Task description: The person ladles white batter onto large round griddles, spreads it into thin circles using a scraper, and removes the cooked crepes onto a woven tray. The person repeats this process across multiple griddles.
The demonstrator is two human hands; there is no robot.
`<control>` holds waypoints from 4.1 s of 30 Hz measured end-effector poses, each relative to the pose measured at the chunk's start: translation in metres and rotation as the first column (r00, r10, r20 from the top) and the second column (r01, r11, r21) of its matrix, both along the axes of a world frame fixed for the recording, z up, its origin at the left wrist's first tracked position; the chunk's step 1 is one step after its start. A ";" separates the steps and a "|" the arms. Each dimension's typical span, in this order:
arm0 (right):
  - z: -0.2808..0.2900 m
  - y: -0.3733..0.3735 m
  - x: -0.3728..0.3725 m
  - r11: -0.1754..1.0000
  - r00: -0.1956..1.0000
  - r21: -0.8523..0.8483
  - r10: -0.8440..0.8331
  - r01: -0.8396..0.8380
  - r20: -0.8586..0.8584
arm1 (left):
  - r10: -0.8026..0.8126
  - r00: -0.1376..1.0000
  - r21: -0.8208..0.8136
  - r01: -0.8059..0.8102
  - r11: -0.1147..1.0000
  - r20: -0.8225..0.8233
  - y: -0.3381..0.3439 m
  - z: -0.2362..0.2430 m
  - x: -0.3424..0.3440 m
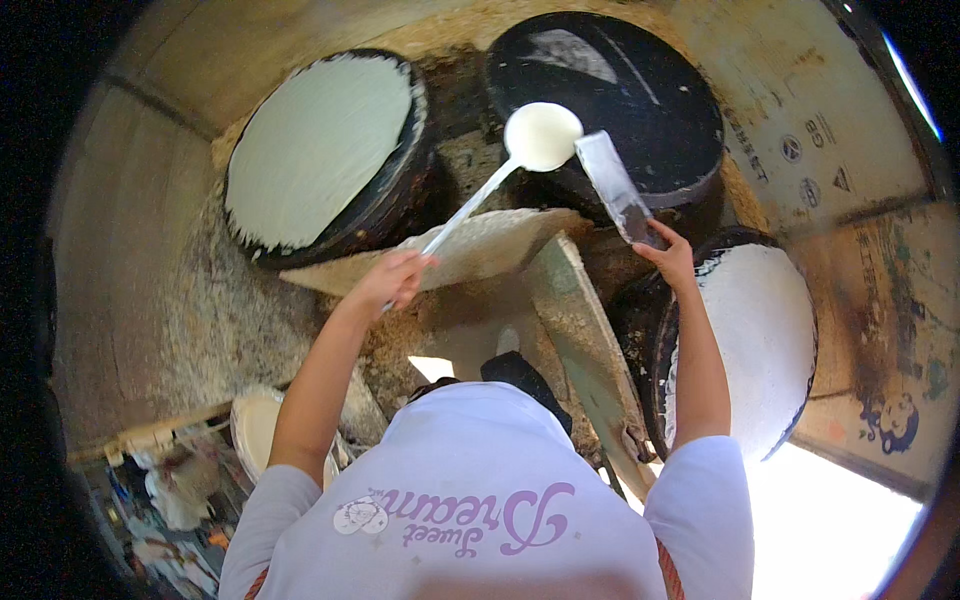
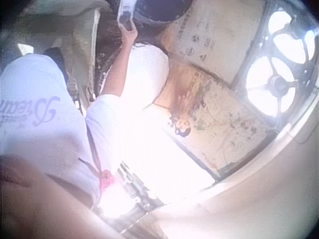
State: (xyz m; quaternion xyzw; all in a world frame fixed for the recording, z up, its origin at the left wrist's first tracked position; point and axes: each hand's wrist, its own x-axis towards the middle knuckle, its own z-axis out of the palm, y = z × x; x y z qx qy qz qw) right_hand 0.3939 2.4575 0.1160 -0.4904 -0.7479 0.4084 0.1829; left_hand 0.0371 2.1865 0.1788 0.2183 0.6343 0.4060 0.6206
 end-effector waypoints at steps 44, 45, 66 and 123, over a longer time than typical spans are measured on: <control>-0.050 0.090 0.034 0.816 0.800 0.031 -0.573 0.578 0.176 | 0.696 0.191 0.104 -0.981 0.166 0.692 0.025 0.021 -0.118; -0.059 0.090 0.027 0.812 0.816 -0.084 -0.578 0.577 0.019 | 0.822 0.114 0.137 -0.990 0.044 0.558 0.008 0.006 -0.128; -0.072 0.091 -0.040 0.909 0.893 -0.225 -0.397 0.350 -0.214 | 0.825 -0.424 -0.353 -0.758 -0.549 -0.372 -0.307 -0.194 -0.123; -0.057 0.225 -0.024 0.666 0.654 -0.375 -0.735 0.645 -0.179 | 0.815 -0.489 -0.430 -0.693 -0.579 -0.310 -0.262 -0.191 -0.151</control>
